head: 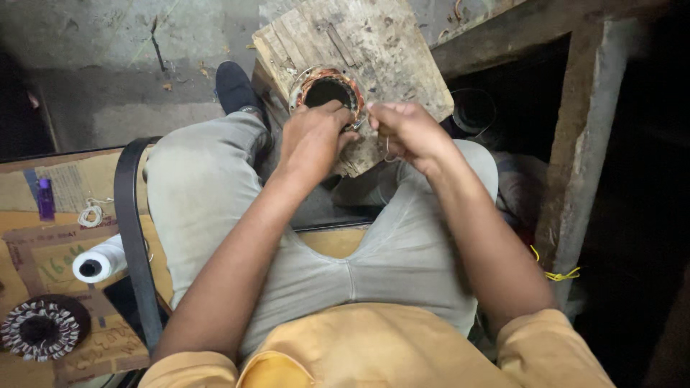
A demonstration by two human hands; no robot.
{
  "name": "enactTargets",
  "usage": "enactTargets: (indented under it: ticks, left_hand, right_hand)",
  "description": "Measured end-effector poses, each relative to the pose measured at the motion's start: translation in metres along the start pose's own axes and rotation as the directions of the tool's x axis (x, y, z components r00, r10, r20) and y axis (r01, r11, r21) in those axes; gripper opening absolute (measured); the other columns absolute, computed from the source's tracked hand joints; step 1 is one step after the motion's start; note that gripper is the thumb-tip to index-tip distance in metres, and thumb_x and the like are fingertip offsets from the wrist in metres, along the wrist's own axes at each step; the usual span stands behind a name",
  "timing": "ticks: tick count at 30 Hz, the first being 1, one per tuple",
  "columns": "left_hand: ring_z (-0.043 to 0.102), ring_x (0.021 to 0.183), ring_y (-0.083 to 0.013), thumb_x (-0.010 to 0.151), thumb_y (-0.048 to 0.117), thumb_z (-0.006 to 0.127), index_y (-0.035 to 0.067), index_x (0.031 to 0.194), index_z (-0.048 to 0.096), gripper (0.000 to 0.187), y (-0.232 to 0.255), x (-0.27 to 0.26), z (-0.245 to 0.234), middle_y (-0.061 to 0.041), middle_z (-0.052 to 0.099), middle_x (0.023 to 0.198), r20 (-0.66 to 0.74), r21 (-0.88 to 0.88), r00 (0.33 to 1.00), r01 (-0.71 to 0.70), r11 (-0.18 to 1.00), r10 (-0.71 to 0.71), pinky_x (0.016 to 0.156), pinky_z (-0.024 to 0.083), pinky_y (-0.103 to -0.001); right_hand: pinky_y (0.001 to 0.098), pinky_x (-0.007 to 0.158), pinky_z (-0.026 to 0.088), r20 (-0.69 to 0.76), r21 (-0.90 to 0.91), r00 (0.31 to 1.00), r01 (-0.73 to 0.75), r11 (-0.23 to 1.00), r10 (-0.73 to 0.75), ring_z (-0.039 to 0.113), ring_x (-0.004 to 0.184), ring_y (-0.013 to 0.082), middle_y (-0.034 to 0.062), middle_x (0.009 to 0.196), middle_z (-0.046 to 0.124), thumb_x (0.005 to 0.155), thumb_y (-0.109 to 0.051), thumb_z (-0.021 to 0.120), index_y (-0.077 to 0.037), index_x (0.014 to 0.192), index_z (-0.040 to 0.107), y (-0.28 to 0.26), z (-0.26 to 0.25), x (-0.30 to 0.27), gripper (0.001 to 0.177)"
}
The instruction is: The person winds white thread around a circular motor stator core placed on a wooden block. They repeatedly pull the thread, wrap it around the copper windings, and adjust the stator position to continue the winding process.
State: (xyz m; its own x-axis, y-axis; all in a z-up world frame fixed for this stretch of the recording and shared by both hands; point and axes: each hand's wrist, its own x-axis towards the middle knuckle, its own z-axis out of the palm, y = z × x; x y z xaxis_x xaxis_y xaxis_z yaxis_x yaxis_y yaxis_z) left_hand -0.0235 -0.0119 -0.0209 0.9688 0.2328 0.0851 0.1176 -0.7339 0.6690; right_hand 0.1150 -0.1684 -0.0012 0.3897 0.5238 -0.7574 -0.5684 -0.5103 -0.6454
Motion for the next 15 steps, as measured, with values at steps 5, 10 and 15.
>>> enactTargets:
  ticks: [5,10,15]
  left_hand:
    - [0.067,0.089,-0.0338,0.077,0.024,0.083,0.009,0.097,0.074,0.026,-0.003,0.001,0.002,-0.008,0.069,0.095,0.003,-0.024,1.0,0.006,1.0,-0.006,0.079,0.05,-0.048]
    - [0.067,0.09,-0.035,0.076,0.024,0.086,0.008,0.09,0.073,0.025,-0.005,0.006,0.002,-0.009,0.069,0.096,0.03,-0.027,0.998,0.05,0.998,-0.049,0.08,0.051,-0.048]
    - [0.067,0.086,-0.0361,0.078,0.024,0.081,0.006,0.093,0.073,0.025,-0.006,0.007,-0.002,-0.011,0.068,0.092,-0.058,-0.065,0.998,-0.037,0.997,0.033,0.074,0.05,-0.048]
  right_hand:
    - [0.0237,0.039,0.017,0.104,0.12,0.991,-0.094,0.988,0.081,0.026,0.042,0.0026,-0.0117,0.054,0.038,0.101,-0.027,0.065,-0.012,0.08,0.062,-0.017,0.003,0.031,0.026]
    - [0.0242,0.038,0.016,0.085,0.076,0.991,-0.113,0.991,0.106,0.023,0.041,0.0029,-0.0117,0.052,0.037,0.101,-0.028,0.065,-0.012,0.078,0.061,-0.016,0.007,0.05,0.028]
    - [0.0238,0.04,0.018,0.065,0.055,0.997,-0.043,0.998,0.039,0.027,0.043,0.0025,-0.0119,0.054,0.04,0.102,-0.029,0.064,-0.013,0.078,0.061,-0.018,0.006,0.045,0.029]
